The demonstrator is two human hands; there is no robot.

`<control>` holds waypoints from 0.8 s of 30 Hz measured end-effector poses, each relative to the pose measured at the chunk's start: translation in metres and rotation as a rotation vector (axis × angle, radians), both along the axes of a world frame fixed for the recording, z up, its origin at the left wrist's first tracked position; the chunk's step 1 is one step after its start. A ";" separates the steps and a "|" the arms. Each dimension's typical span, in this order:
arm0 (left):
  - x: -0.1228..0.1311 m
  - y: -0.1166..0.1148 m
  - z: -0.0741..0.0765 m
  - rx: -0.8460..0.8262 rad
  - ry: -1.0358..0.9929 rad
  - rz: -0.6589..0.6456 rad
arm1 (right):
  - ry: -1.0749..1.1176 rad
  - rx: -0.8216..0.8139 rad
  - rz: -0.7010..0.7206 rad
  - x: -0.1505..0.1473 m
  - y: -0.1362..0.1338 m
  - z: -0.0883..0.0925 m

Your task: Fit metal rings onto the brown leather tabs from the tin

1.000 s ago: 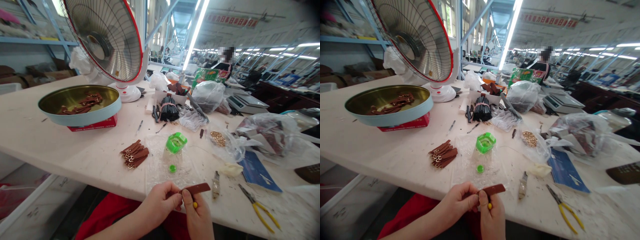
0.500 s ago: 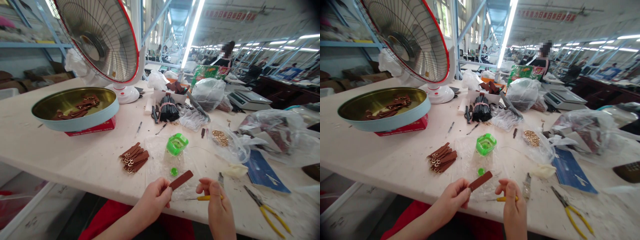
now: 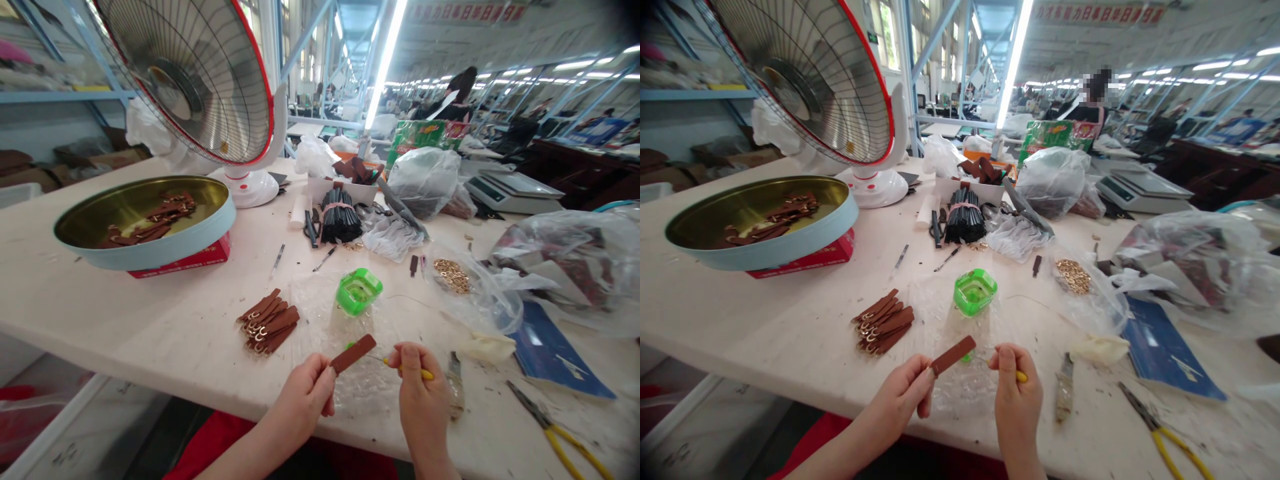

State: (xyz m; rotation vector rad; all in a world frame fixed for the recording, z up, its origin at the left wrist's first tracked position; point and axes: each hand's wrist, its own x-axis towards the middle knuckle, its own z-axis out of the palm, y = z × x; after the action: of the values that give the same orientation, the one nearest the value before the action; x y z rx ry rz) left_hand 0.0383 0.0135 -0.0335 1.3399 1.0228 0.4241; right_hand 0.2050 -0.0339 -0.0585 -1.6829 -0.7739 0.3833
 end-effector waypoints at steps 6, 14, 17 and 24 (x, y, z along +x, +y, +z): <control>0.000 0.007 -0.004 0.005 -0.003 0.021 | -0.046 -0.035 0.061 -0.001 0.014 -0.019; -0.002 0.010 -0.008 -0.092 -0.070 0.108 | 0.060 0.044 -0.012 -0.007 -0.003 0.011; 0.000 0.005 -0.003 -0.157 -0.114 0.065 | 0.267 0.241 -0.027 -0.014 -0.016 0.039; -0.002 -0.011 0.012 -0.170 -0.173 -0.019 | 0.375 0.375 0.044 -0.029 -0.024 0.056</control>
State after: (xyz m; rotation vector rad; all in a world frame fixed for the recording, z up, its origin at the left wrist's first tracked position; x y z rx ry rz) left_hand 0.0359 0.0029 -0.0214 1.1399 0.8813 0.4220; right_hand 0.1757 -0.0577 -0.0020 -1.1990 -0.5627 0.5309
